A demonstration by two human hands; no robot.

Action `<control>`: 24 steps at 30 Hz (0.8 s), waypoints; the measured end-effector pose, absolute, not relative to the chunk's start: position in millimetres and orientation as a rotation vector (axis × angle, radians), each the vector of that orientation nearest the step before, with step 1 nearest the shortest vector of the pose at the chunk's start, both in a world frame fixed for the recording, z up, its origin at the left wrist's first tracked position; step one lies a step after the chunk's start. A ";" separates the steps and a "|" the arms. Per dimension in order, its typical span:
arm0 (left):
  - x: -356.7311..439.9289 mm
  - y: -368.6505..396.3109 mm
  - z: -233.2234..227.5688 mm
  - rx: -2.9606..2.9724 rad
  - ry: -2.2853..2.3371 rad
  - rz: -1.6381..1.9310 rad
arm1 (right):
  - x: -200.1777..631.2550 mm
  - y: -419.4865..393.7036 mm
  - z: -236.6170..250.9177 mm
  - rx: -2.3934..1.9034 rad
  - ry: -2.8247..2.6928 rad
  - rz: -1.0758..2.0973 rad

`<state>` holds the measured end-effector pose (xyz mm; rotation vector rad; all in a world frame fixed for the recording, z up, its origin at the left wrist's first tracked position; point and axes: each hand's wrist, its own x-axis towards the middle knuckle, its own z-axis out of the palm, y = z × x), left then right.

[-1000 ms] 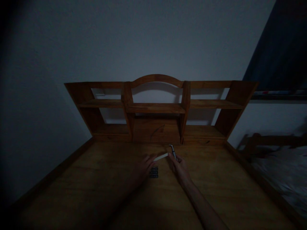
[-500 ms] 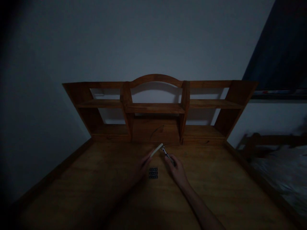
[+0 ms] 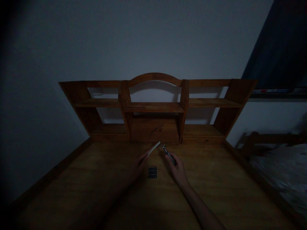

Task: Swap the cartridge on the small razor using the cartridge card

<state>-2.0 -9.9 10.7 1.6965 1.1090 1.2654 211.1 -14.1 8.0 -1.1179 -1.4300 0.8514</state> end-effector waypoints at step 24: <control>-6.0 -11.3 12.3 1.730 1.110 1.226 | 209.1 -17.9 13.3 -1.106 -1.458 0.833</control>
